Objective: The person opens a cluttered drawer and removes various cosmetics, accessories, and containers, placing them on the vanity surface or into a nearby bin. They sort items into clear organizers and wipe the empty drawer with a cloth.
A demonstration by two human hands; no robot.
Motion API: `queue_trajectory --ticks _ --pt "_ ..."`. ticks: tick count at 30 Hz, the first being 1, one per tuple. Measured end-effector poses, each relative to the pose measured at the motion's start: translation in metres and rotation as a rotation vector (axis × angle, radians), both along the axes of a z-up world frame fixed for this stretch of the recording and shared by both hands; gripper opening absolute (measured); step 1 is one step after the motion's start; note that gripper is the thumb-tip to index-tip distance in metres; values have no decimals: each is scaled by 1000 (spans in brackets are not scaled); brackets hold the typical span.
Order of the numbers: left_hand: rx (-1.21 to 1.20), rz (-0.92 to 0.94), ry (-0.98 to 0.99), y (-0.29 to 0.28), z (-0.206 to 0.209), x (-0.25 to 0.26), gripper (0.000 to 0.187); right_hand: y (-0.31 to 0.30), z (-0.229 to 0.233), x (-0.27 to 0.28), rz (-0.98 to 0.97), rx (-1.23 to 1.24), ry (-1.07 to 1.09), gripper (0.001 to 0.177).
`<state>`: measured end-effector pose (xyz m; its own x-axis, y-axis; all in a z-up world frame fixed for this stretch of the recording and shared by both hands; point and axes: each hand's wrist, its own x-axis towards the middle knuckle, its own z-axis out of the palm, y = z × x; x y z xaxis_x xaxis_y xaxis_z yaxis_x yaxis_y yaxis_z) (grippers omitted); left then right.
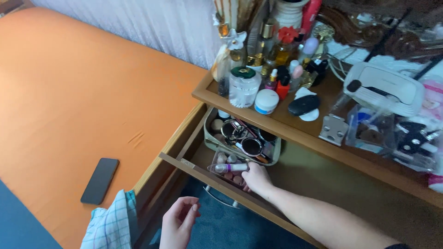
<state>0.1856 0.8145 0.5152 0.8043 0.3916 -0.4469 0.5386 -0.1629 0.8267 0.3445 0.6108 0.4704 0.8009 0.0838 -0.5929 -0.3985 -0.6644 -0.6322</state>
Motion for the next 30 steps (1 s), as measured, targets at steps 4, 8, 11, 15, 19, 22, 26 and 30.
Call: queue_trajectory --ticks 4,8,11,15,19,22,26,30 --pt "11 -34 -9 -15 9 -1 14 -30 8 -12 -10 -45 -1 27" --pt "16 -84 -36 -33 11 -2 13 -72 -2 -17 -32 -56 -57 26" --pt "11 -131 -108 -52 6 -1 13 -107 17 -26 -30 -114 -85 24" --pt "-52 -214 -288 -80 -15 2 11 -160 38 -42 -27 -211 -67 27" --pt "-51 -325 -381 -110 -35 8 15 -231 32 -63 -29 -286 -90 22" --pt "13 -413 -435 -139 -30 11 14 -284 56 -88 -22 -306 -142 28" --pt "-63 -510 -435 -177 -28 14 14 -352 89 -120 -152 -307 -55 26" --pt "-100 -584 -449 -213 -22 15 10 -421 124 -145 -234 -449 8 30"
